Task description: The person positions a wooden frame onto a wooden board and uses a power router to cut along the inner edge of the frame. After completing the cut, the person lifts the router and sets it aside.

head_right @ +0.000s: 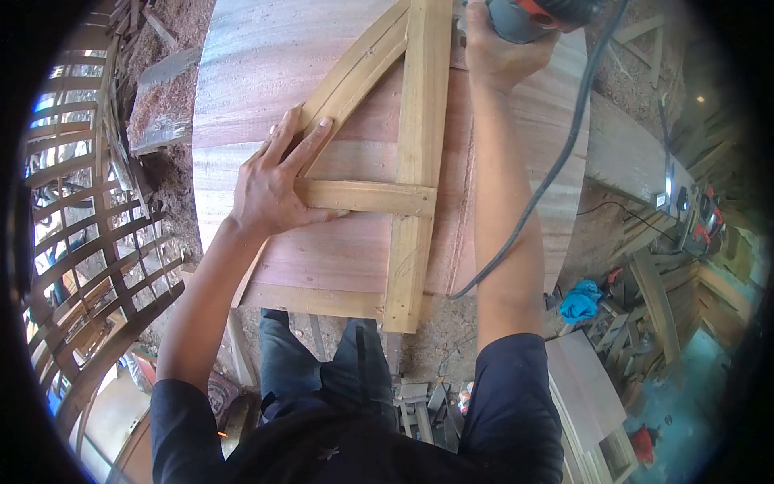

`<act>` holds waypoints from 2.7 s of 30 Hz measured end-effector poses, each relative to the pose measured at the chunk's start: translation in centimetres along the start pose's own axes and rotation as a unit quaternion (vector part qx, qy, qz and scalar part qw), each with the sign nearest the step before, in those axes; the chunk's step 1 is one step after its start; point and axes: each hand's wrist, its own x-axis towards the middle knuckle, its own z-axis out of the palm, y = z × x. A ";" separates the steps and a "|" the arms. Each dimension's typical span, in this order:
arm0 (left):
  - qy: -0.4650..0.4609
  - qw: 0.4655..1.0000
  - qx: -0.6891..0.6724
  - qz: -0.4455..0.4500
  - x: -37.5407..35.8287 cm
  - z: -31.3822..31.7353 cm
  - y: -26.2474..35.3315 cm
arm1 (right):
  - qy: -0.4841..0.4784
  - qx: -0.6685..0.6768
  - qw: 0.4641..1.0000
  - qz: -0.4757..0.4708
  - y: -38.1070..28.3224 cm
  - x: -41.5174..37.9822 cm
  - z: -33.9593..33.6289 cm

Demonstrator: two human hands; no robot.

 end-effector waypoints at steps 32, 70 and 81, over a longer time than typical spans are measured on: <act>0.008 1.000 -0.021 0.013 0.0 -0.9 0.4 | -0.006 -0.027 1.000 0.002 0.2 0.6 0.9; 0.020 1.000 -0.016 0.005 1.7 -0.7 0.5 | -0.026 -0.013 1.000 0.010 3.0 2.4 3.7; 0.028 0.999 -0.022 -0.008 1.7 -0.4 0.5 | -0.019 -0.030 0.999 -0.004 3.2 2.7 4.2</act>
